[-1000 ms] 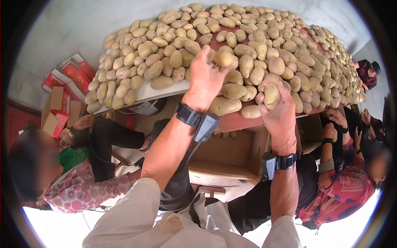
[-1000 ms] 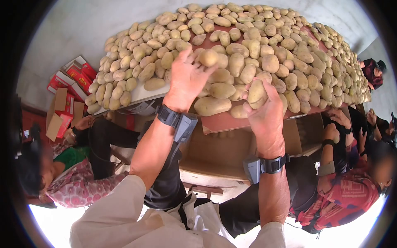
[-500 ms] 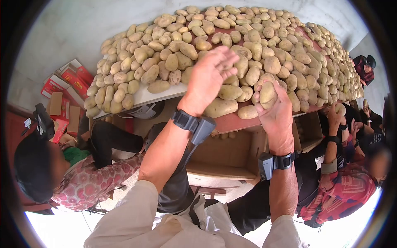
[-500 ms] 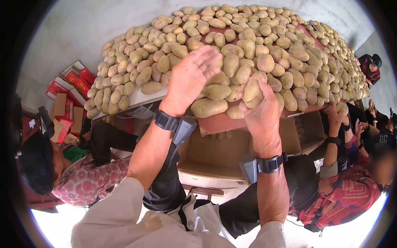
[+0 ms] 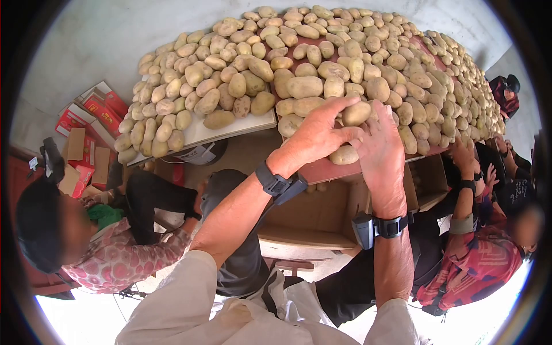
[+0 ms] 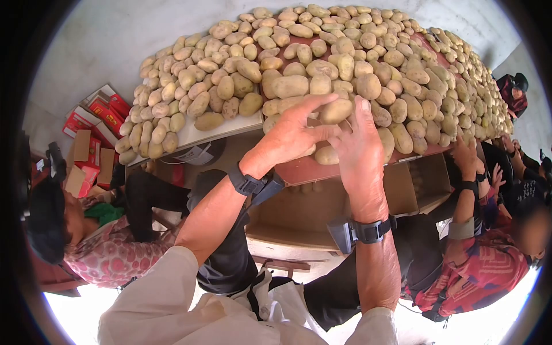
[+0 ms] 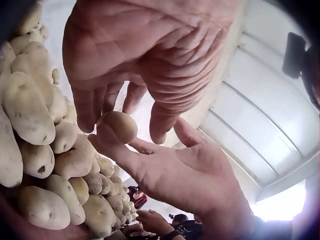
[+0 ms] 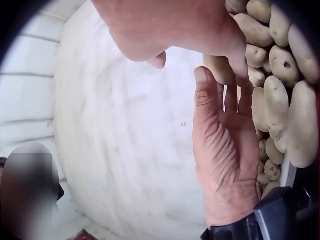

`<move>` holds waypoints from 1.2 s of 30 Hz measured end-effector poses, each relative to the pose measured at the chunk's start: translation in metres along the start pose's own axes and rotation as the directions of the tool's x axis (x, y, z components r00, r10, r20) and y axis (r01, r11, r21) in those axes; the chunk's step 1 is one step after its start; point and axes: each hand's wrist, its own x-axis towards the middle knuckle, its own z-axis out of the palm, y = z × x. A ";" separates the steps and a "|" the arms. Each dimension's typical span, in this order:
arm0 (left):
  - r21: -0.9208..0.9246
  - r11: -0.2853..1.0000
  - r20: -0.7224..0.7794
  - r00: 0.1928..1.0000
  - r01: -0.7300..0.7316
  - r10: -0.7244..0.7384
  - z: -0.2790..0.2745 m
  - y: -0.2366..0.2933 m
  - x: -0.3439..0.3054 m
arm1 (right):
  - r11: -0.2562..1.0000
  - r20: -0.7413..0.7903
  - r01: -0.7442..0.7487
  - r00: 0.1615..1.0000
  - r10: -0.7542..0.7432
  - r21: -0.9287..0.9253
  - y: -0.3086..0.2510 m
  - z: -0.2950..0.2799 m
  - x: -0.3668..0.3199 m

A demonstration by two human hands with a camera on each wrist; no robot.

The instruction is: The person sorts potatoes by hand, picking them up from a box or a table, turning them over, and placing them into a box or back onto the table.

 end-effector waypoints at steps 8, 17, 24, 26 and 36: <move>-0.125 0.958 -0.077 0.961 0.257 -0.267 -0.008 0.000 0.006 | 0.990 0.074 0.001 0.997 -0.011 0.140 -0.004 0.008 -0.002; -0.492 0.772 0.025 0.892 0.403 -0.450 -0.018 0.007 0.008 | 0.998 -0.068 0.050 0.997 -0.047 0.042 -0.007 0.006 -0.003; -0.560 0.768 -0.057 0.910 0.311 -0.411 -0.014 0.003 0.009 | 0.988 -0.085 -0.104 0.992 0.094 -0.116 -0.005 0.002 -0.004; -0.552 0.770 -0.033 0.914 0.321 -0.405 -0.013 0.005 0.008 | 0.981 -0.055 -0.151 0.988 0.145 -0.126 -0.005 0.007 -0.005; -0.462 0.834 0.082 0.951 0.302 -0.299 -0.004 0.004 0.005 | 0.981 0.001 -0.144 0.989 0.146 -0.132 0.001 0.010 -0.006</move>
